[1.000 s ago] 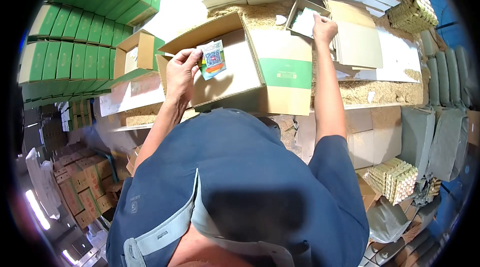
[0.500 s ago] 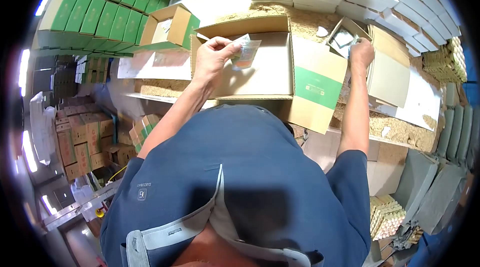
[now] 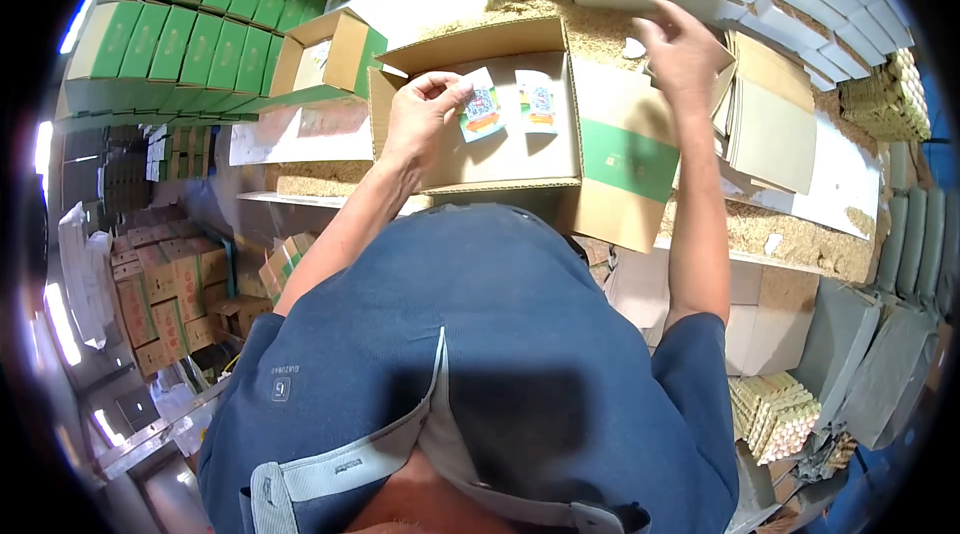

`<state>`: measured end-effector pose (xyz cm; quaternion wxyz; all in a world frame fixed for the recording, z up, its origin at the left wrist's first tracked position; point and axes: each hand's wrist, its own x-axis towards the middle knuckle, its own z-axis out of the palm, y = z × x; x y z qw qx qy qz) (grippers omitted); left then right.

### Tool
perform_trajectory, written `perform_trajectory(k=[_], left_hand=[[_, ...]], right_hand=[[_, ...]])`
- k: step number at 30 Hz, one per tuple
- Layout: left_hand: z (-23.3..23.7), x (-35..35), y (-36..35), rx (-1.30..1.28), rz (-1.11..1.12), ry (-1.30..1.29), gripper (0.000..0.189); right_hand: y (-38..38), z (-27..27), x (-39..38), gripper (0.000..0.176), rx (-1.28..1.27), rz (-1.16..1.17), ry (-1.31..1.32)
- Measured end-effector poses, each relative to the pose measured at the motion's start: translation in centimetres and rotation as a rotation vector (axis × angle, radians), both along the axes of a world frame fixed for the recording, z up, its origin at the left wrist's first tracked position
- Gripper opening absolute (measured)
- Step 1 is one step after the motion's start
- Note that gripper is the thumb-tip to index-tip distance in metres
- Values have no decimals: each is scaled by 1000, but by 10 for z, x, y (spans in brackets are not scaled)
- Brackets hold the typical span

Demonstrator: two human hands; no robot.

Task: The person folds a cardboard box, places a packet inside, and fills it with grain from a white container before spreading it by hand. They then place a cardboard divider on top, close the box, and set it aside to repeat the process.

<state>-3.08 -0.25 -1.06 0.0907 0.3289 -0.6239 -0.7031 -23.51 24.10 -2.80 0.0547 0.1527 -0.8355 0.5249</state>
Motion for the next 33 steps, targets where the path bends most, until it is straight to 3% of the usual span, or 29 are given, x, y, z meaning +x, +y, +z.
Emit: perform_trajectory(k=[2,4,6,7,8,10,12,14,15,16,18,21,22,23,24,25,27,28,30,32,33], left_hand=[[1,-2,3,-28,-22,-52,8],[3,-3,3,-56,-44,-94,8],[6,0,0,-111,-40,11,10],[16,3,1,-115,-31,41,11],[13,5,-4,-99,-35,104,12],[11,9,-14,-60,-57,216,13],[24,15,-15,121,-133,249,16],[35,15,-10,211,-208,305,16],[39,12,-6,216,-242,312,18],[42,10,-2,222,-260,315,18],[47,6,4,114,-304,291,21],[55,4,4,-33,-349,304,25],[56,7,1,-129,-354,302,26],[61,12,0,-257,-348,292,26],[61,18,-6,-411,-346,286,26],[55,23,-13,-558,-322,266,26],[48,35,-33,-895,-332,156,35],[45,38,-35,-898,-332,154,35],[34,43,-39,-1041,-184,134,48],[23,49,-45,-1036,-185,86,59],[23,51,-42,-1070,-153,132,61]], right_hand=[[-36,42,47,32,-94,372,91],[-57,76,88,34,288,583,-38],[-69,41,101,37,564,599,280],[-77,40,106,40,878,648,167],[-76,34,110,41,1014,717,209],[-70,46,124,43,410,655,189],[-69,72,125,58,174,564,-96],[-75,65,125,60,-53,483,-268],[-78,58,121,55,-110,581,-284],[-74,57,125,45,-460,691,-662],[-63,45,121,34,-315,612,-633],[-21,37,94,23,-485,274,-556],[2,10,67,22,-622,125,-482],[25,15,47,25,-764,58,-411],[38,14,31,17,-747,-181,-302],[57,-8,3,20,-812,-232,-285],[81,-72,-47,24,-673,-350,-392],[83,-102,-61,28,-448,-399,-290],[91,-136,-82,33,-67,-404,-302],[89,-156,-96,39,-24,-232,-528],[88,-184,-109,46,195,-282,-350]])
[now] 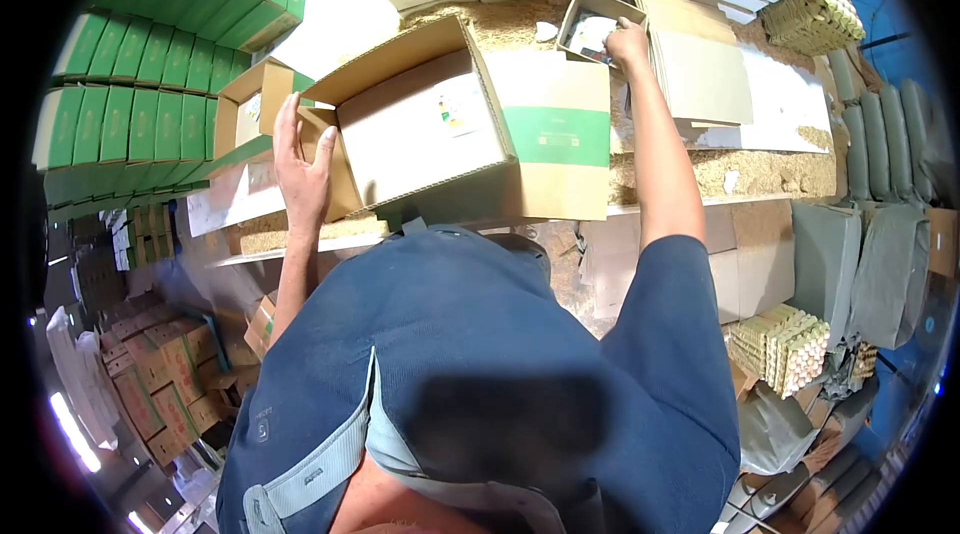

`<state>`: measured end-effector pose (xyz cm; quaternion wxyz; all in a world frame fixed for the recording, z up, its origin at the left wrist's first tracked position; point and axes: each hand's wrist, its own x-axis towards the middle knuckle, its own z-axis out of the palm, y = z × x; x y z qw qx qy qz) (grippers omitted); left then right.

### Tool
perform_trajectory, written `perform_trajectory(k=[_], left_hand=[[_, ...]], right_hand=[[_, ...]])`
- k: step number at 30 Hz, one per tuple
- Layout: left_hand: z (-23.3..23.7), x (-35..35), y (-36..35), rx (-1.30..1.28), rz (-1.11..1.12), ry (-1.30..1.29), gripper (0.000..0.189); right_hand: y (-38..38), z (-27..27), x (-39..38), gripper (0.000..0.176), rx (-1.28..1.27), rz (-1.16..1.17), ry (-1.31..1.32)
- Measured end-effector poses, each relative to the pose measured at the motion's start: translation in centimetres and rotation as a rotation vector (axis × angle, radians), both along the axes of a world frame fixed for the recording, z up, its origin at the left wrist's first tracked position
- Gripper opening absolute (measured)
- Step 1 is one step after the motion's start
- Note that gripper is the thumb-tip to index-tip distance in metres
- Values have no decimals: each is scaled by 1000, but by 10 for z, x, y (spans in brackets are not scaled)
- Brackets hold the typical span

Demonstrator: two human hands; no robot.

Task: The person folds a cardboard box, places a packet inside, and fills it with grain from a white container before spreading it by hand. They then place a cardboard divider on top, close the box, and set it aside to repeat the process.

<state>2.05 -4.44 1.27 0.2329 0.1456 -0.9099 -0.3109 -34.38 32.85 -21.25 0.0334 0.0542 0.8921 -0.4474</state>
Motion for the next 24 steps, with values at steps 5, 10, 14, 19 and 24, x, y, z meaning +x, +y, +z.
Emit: perform_trajectory(k=[5,10,14,19,24], left_hand=[[-5,14,-13,176,42,75,65],[-37,27,-20,1172,4,33,54],[-48,31,-10,1352,3,-59,61],[-49,20,-10,1099,-154,-92,64],[-107,13,-22,452,-229,-351,74]], right_hand=[[-29,65,40,58,267,-27,293],[-74,106,138,28,-490,214,133],[-107,116,208,50,-1054,345,-412],[-121,126,226,83,-855,387,-328],[-145,134,226,83,-300,510,-248]])
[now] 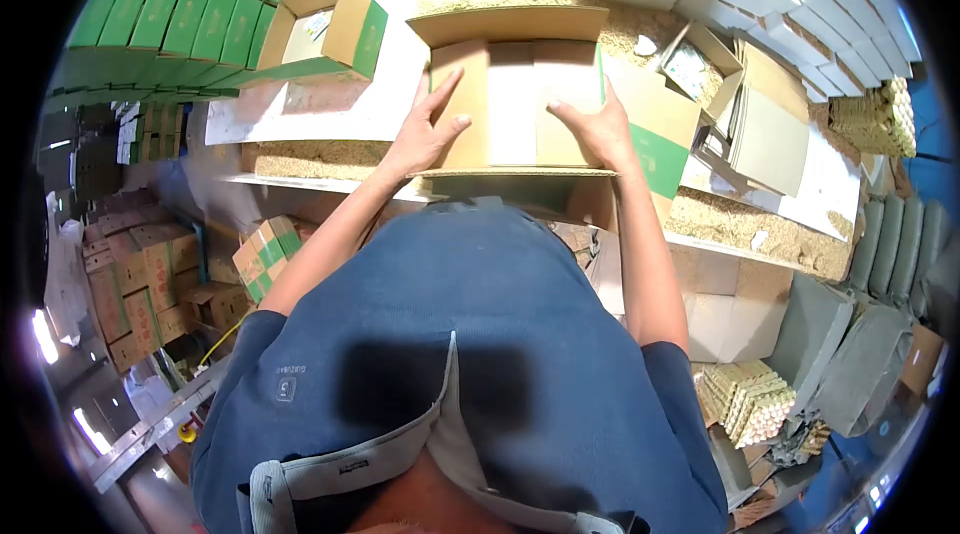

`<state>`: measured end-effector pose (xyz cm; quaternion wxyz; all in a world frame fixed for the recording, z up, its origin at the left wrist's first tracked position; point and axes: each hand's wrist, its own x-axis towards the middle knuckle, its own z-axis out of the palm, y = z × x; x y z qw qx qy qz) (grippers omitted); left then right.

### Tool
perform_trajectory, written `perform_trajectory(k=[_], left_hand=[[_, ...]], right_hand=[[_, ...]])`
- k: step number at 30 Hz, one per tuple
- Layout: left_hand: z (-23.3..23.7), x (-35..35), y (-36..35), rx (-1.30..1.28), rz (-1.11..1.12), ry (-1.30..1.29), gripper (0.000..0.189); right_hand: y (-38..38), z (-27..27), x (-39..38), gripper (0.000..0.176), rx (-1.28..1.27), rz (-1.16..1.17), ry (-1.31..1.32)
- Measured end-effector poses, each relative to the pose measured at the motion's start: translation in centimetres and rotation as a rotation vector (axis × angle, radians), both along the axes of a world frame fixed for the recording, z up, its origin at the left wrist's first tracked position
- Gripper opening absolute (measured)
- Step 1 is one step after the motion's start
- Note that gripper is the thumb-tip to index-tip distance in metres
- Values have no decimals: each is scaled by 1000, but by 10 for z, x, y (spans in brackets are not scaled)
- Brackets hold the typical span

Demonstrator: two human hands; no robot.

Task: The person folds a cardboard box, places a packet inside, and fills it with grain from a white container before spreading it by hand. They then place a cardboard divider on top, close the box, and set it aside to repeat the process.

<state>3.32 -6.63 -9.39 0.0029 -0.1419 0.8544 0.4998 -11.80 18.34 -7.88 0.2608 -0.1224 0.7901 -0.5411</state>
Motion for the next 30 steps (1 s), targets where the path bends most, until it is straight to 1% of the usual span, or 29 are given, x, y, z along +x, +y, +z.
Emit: perform_trajectory(k=[1,2,3,4,5,6,7,8,9,10,11,13,15,17,19,20,21,23,24,25,27,29,30], left_hand=[[-5,-3,-3,36,-27,-1,75],[-9,-1,-3,19,37,-69,76],[-3,-1,-1,17,45,-119,74],[3,1,1,-33,43,-122,73],[8,3,0,-82,49,-127,72],[0,7,-5,-26,57,-61,71],[-6,11,-13,23,58,3,70],[-4,11,-16,28,95,-11,70],[-5,12,-21,20,125,-3,70],[-8,14,-25,153,102,49,71],[-10,16,-28,287,74,104,72],[-5,15,-34,280,85,134,71],[-4,17,-44,367,56,146,70],[-3,20,-52,399,81,156,67],[11,27,-65,632,94,49,64],[17,31,-73,739,176,110,60],[18,35,-89,737,188,119,60],[16,42,-134,678,505,182,66],[12,47,-165,460,603,249,67],[6,52,-201,241,694,314,69],[5,66,-275,-103,926,218,72],[5,72,-333,-250,1002,217,71],[-4,72,-365,-244,1002,225,71]], right_hand=[[-1,-5,-5,81,-11,11,-24],[-2,-9,-6,79,-15,7,13],[-3,-7,-4,77,-28,7,53],[-4,7,3,76,-12,0,32],[-3,14,7,82,-35,10,-38],[2,20,12,94,-40,10,-60],[4,24,15,101,-14,19,-84],[8,22,16,101,-113,45,-89],[11,23,16,97,-151,-8,-185],[13,19,16,93,-228,-63,-330],[15,6,15,90,-203,-149,-385],[13,-4,19,90,-193,-177,-382],[6,-8,26,89,-213,-189,-402],[0,-5,29,89,-223,-205,-416],[-18,2,32,83,-133,-285,-345],[-28,7,32,68,-188,-250,-310],[-41,5,28,68,-188,-235,-308],[-66,-1,24,52,-400,-264,-486],[-90,3,27,45,-486,-337,-530],[-112,4,24,43,-519,-382,-553],[-154,0,9,41,-660,-425,-670],[-197,0,-8,40,-728,-331,-669],[-220,3,-14,42,-715,-354,-627]])
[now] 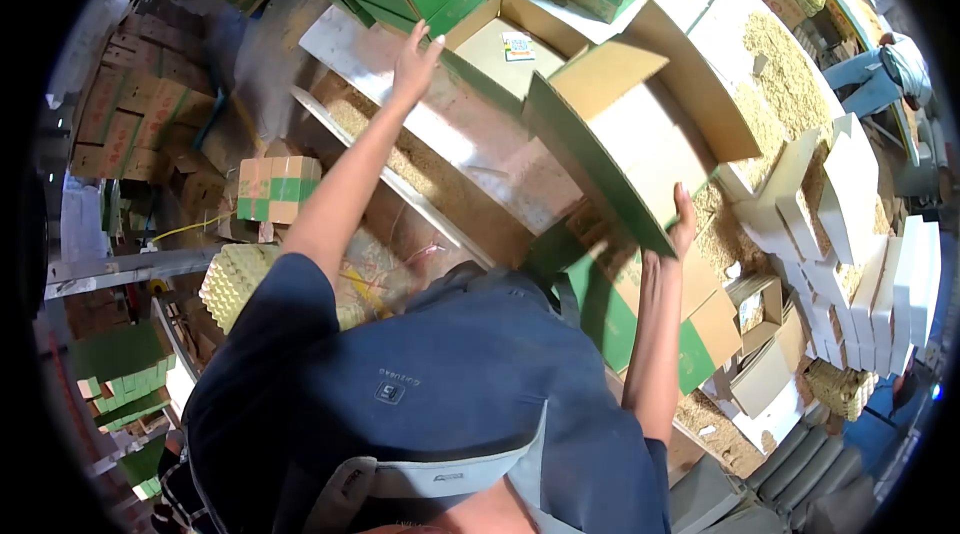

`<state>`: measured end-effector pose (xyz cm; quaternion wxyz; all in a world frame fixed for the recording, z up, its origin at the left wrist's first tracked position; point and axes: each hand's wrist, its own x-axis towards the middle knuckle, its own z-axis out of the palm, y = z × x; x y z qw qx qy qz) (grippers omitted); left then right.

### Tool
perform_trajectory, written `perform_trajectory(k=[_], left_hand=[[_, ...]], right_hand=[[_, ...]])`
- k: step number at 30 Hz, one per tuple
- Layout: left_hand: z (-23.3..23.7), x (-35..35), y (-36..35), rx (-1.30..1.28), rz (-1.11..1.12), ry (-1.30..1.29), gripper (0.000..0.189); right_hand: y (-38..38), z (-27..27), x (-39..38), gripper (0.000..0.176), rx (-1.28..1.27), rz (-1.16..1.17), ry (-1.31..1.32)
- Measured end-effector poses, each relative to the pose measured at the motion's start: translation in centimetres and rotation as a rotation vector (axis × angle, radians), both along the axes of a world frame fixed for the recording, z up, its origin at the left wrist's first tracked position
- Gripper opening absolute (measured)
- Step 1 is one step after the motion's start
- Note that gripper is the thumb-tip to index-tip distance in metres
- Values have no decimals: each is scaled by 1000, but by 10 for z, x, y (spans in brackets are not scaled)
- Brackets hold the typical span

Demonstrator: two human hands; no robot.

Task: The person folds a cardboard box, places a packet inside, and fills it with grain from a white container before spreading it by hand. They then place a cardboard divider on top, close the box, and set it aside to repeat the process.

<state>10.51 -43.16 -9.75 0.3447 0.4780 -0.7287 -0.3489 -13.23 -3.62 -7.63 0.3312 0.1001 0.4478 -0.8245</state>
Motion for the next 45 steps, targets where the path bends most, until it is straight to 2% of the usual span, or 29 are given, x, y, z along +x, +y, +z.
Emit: perform_trajectory(k=[1,3,5,7,9,11,13,14,16,18,19,21,23,24,25,27,31,32,33,35,36,37,39,40,41,42,43,44,45], left_hand=[[-17,-2,-31,0,-60,22,66],[-38,-8,-67,9,-124,47,62],[-49,-15,-88,391,-260,39,54],[-56,-21,-92,516,-339,27,49],[-67,-19,-100,613,-459,-165,47],[-71,-14,-106,644,-474,-177,46],[-65,-12,-111,632,-544,-317,50],[-55,-8,-104,688,-559,-243,62],[-55,-2,-105,716,-546,-169,67],[-39,1,-96,837,-443,-22,75],[-42,1,-105,944,-424,-66,82],[-54,4,-112,962,-438,4,83],[-53,5,-110,957,-439,-21,78],[-48,6,-108,960,-431,-47,72],[-54,5,-111,997,-442,-16,64],[-57,1,-115,993,-432,-58,55],[-48,-6,-122,1015,-409,-132,48],[-46,-9,-122,1003,-409,-126,46],[-45,-12,-123,987,-409,-118,45],[-53,-13,-125,980,-394,-87,43],[-56,-13,-125,987,-366,-50,42],[-52,-9,-119,980,-306,29,41],[-49,-6,-105,995,-247,155,39],[-53,0,-101,984,-246,158,39],[-62,3,-98,1005,-160,282,33],[-72,5,-94,1022,-75,411,29],[-94,11,-88,947,42,500,29],[-107,19,-78,868,158,588,31],[-92,23,-47,715,182,489,26]], right_hand=[[-19,-3,-8,43,-74,53,25],[-55,-5,-18,51,-17,69,80],[-85,-13,-21,64,31,86,123],[-112,-18,-18,80,36,125,43],[-139,-29,-16,73,149,100,114],[-165,-24,-4,67,237,143,166],[-186,-36,-2,63,124,302,259],[-195,-35,4,75,126,321,326],[-212,-32,24,84,155,360,358],[-227,-71,25,92,191,383,283],[-230,-67,34,92,304,379,281],[-237,-71,33,86,290,360,336],[-242,-34,34,80,590,542,420],[-243,-41,33,77,637,550,565],[-241,-13,31,67,722,722,623],[-246,-6,33,45,731,689,653],[-257,-27,18,46,743,736,662],[-258,-27,14,50,772,767,549],[-255,-28,11,50,766,749,545],[-253,-36,3,62,703,814,526],[-248,-39,2,72,773,872,423],[-237,-34,4,84,713,876,414],[-210,-43,14,84,615,638,419],[-184,-38,13,80,544,600,463],[-152,-27,9,77,473,560,509],[-119,-14,5,65,497,493,531],[-82,-12,-7,58,601,472,577],[-33,-40,-25,51,691,322,723],[11,-27,-29,46,982,254,902]])
